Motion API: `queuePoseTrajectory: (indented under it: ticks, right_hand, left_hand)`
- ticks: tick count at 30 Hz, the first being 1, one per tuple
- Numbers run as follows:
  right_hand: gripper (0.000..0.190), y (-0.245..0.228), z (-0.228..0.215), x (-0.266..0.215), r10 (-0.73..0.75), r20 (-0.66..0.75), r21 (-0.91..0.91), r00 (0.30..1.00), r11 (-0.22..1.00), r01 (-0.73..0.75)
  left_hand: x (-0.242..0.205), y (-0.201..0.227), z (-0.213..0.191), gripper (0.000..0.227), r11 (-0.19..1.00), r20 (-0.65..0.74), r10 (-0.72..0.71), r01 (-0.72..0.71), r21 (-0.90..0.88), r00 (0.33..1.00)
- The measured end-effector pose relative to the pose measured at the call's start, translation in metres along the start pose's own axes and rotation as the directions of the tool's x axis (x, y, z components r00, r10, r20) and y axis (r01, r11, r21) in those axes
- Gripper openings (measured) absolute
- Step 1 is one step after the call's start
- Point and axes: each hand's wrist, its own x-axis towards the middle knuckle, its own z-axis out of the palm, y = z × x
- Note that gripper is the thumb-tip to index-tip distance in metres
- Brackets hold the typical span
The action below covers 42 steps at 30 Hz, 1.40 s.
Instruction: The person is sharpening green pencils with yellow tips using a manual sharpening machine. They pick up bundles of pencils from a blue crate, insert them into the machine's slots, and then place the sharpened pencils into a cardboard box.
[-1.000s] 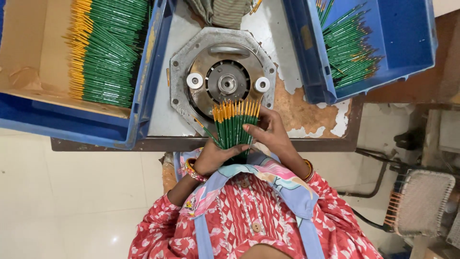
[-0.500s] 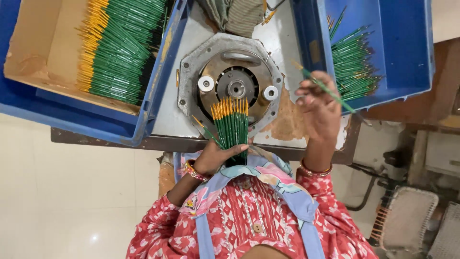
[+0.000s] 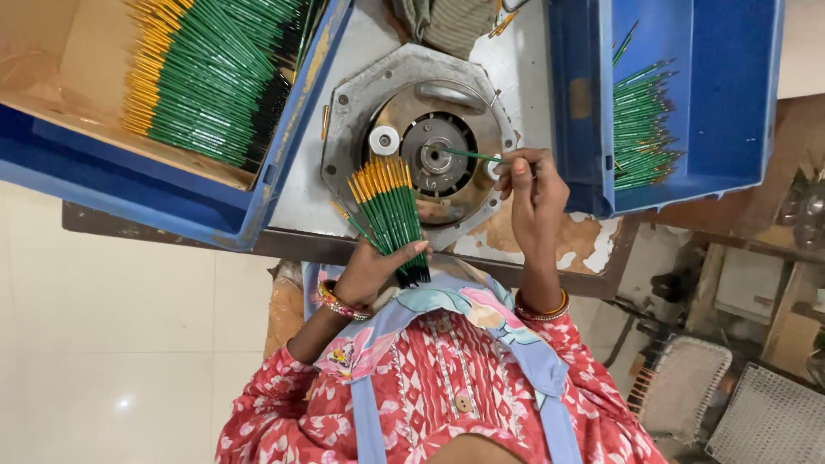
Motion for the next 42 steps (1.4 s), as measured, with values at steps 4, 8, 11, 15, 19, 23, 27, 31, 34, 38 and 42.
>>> queuePoseTrajectory:
  ticks: [4, 8, 11, 15, 19, 23, 27, 31, 34, 38, 42]
  right_hand:
    - [0.022, -0.007, 0.015, 0.004, -0.025, 0.008, -0.181, 1.0, 0.983, 0.026]
    - [0.021, -0.016, 0.019, -0.009, -0.177, 0.036, -0.436, 0.984, 0.883, 0.175]
    - [0.019, -0.046, 0.005, -0.009, -0.252, -0.014, -0.446, 0.968, 0.868, 0.219]
    - [0.016, -0.053, 0.0, 0.002, -0.263, 0.044, -0.587, 0.964, 0.774, 0.238]
    - [0.021, 0.009, 0.037, 0.009, -0.226, 0.224, -0.57, 0.948, 0.759, 0.316]
    - [0.015, 0.013, 0.046, 0.01, -0.183, 0.171, -0.586, 0.968, 0.771, 0.249]
    - [0.012, 0.011, 0.042, 0.017, -0.182, 0.235, -0.518, 0.955, 0.807, 0.282]
    - [0.011, 0.022, 0.046, 0.019, -0.132, 0.299, -0.457, 0.945, 0.849, 0.263]
    - [0.013, 0.016, 0.044, 0.016, -0.219, 0.288, -0.455, 0.932, 0.825, 0.334]
    - [0.009, 0.02, 0.015, -0.019, -0.16, 0.093, -0.185, 0.983, 0.967, 0.175]
    - [0.024, -0.035, 0.017, -0.016, -0.53, 0.36, -0.317, 0.768, 0.704, 0.635]
  left_hand:
    - [0.0, 0.016, -0.005, 0.048, 0.998, -0.045, 0.067, -0.066, 0.011, 0.997]
    - [0.0, 0.018, -0.005, 0.049, 0.995, -0.078, 0.092, -0.089, 0.044, 0.993]
    - [0.004, 0.021, -0.005, 0.048, 0.995, -0.095, 0.097, -0.094, 0.032, 0.991]
    - [0.011, 0.01, -0.009, 0.047, 0.996, -0.076, 0.093, -0.092, 0.014, 0.993]
    - [0.007, 0.021, -0.003, 0.048, 1.0, -0.046, 0.013, -0.015, -0.027, 0.999]
    - [0.014, 0.021, -0.009, 0.048, 0.998, -0.091, 0.049, -0.045, 0.042, 0.995]
    - [0.014, 0.012, -0.017, 0.048, 0.999, -0.101, 0.035, -0.034, 0.013, 0.994]
    - [0.013, 0.016, -0.01, 0.048, 0.998, -0.084, 0.061, -0.059, 0.022, 0.995]
    - [0.008, 0.023, -0.004, 0.045, 0.999, -0.112, 0.041, -0.04, 0.019, 0.993]
    - [0.013, 0.027, 0.005, 0.043, 1.0, -0.091, -0.008, 0.006, -0.026, 0.996]
    - [0.02, 0.043, 0.023, 0.037, 0.991, 0.047, 0.021, -0.015, -0.129, 0.999]
